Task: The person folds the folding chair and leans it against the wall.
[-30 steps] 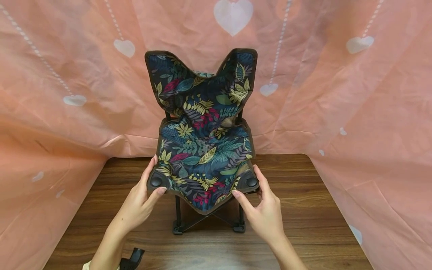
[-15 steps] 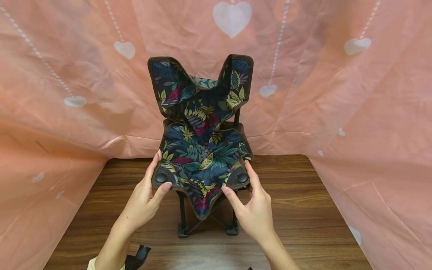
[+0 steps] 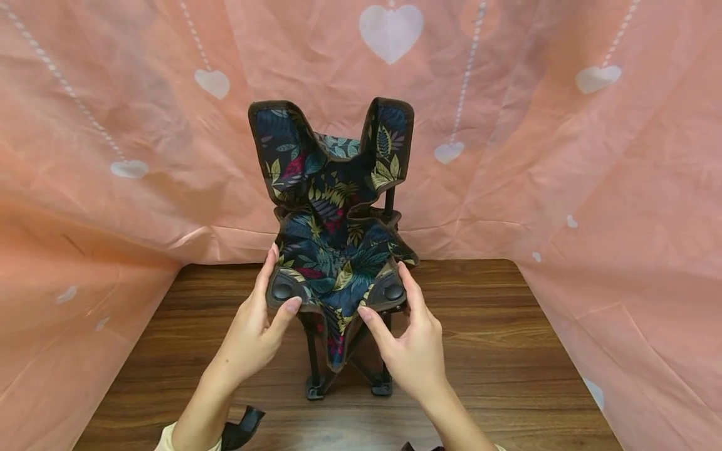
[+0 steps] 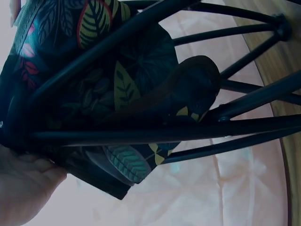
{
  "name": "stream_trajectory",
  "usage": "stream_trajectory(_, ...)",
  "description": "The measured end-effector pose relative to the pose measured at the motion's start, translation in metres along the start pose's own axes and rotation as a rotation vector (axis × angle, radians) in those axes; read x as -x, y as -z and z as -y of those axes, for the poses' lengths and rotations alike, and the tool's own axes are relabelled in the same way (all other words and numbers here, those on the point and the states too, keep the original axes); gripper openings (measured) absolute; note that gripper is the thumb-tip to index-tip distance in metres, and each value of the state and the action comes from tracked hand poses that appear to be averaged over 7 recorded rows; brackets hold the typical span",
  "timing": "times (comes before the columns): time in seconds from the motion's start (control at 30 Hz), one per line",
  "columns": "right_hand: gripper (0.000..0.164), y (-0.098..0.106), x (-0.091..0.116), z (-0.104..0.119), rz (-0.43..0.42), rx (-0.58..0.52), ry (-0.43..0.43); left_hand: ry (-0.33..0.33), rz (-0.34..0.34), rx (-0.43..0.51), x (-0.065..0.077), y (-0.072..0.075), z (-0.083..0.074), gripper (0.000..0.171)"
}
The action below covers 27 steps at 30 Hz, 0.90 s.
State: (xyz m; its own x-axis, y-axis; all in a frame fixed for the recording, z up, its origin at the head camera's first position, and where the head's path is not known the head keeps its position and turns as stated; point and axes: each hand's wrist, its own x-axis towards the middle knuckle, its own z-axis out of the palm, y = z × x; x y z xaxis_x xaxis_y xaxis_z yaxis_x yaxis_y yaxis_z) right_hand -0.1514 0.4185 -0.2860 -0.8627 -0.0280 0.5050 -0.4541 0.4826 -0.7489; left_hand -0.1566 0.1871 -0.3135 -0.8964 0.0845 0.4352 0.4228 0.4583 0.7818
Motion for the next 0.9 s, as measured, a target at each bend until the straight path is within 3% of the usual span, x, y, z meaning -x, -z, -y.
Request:
stream_trajectory(0.43,0.075,-0.009,0.0,0.01,-0.046,0.046,-0.004,-0.019,-0.036,0.038,-0.002,-0.015,-0.015,0.081)
stream_trajectory(0.7,0.075,-0.013,0.002,0.015,-0.048,0.047,0.037,0.018,-0.045,0.071,-0.003,-0.02,-0.022,0.083)
stream_trajectory(0.9,0.073,-0.019,0.005,0.019,-0.054,0.062,0.085,0.002,-0.063,0.078,-0.002,-0.023,-0.024,0.082)
